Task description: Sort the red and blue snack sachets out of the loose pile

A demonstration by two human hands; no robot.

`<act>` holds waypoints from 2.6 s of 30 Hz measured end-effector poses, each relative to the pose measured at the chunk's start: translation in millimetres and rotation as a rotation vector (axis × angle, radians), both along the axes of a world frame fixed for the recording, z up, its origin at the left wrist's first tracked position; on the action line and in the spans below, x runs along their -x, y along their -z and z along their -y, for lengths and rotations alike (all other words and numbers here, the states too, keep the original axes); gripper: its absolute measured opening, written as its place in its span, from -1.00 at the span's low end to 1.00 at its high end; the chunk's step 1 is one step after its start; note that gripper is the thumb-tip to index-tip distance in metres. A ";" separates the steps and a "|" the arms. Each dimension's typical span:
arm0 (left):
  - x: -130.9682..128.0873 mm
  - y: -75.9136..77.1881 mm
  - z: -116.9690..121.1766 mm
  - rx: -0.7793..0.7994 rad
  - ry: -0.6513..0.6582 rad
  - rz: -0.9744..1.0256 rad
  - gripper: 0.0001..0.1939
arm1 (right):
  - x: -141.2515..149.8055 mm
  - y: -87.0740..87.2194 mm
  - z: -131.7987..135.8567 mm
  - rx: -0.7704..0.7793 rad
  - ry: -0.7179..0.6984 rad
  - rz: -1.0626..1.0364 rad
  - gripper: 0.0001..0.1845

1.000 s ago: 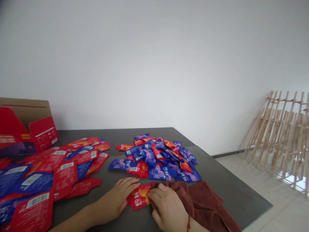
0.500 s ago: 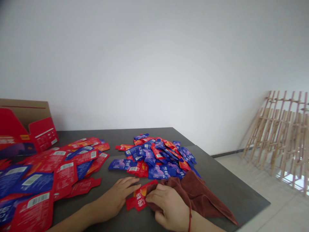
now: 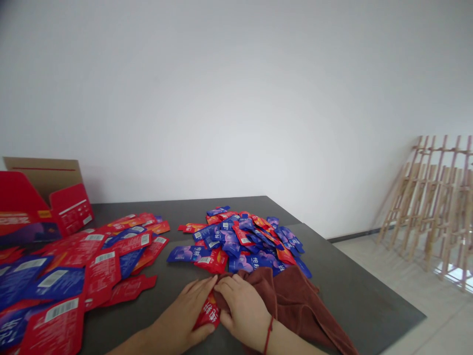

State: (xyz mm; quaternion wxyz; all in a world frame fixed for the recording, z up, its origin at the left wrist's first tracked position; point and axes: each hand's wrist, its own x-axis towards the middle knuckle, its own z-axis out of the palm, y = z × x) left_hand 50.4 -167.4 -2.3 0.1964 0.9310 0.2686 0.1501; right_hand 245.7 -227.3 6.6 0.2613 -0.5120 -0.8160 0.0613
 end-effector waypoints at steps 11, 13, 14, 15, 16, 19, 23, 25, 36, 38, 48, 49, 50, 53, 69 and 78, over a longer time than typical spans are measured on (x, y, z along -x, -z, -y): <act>3.5 -20.9 -8.3 0.180 0.094 -0.111 -0.22 | -33.9 0.9 0.0 0.013 0.207 0.127 -0.63; 4.5 -18.6 -11.0 0.214 0.063 -0.091 -0.17 | -29.9 1.4 2.6 0.013 0.186 0.129 -0.63; 5.2 -17.3 -12.3 0.229 0.054 -0.082 -0.16 | -29.0 1.2 4.3 0.010 0.178 0.119 -0.62; 6.0 -16.2 -13.5 0.241 0.050 -0.070 -0.15 | -29.3 1.0 6.3 0.002 0.173 0.105 -0.60; 6.8 -15.5 -14.5 0.250 0.052 -0.058 -0.16 | -30.8 0.7 8.4 -0.007 0.171 0.090 -0.58; 8.7 -15.2 -15.8 0.261 0.069 -0.040 -0.20 | -39.2 -0.5 14.1 -0.028 0.194 0.041 -0.52; 9.8 -14.0 -15.0 0.213 0.108 -0.042 -0.26 | -42.8 -5.8 13.0 -0.037 0.222 -0.021 -0.52; 10.4 -12.0 -14.6 0.163 0.143 -0.039 -0.32 | -37.5 -10.2 9.4 -0.019 0.161 0.000 -0.53; 11.0 -13.1 -15.5 0.107 0.161 -0.059 -0.40 | -35.9 -7.6 10.7 0.065 0.116 0.130 -0.59; 9.8 -12.7 -15.4 0.102 0.169 -0.055 -0.40 | -24.7 -2.7 10.1 0.042 0.124 0.149 -0.62; 12.5 -5.5 -18.1 0.073 0.184 -0.044 -0.41 | -2.6 -15.5 19.1 0.048 -0.312 0.195 -0.59; 13.1 -5.5 -18.6 0.072 0.184 -0.053 -0.41 | -12.5 -17.8 23.0 0.046 -0.307 0.188 -0.57; 13.6 -5.5 -19.0 0.071 0.184 -0.062 -0.40 | -22.6 -19.5 27.1 0.051 -0.288 0.185 -0.55; 14.2 -5.7 -19.9 0.070 0.188 -0.072 -0.40 | -44.7 -19.6 35.0 0.063 -0.170 0.153 -0.49; 16.0 -4.4 -19.9 0.057 0.169 -0.037 -0.46 | -31.9 -12.9 38.1 0.182 -0.192 0.132 -0.56; 14.6 1.2 -20.7 0.029 0.174 -0.028 -0.45 | -26.1 -21.2 22.1 0.059 0.050 -0.002 -0.49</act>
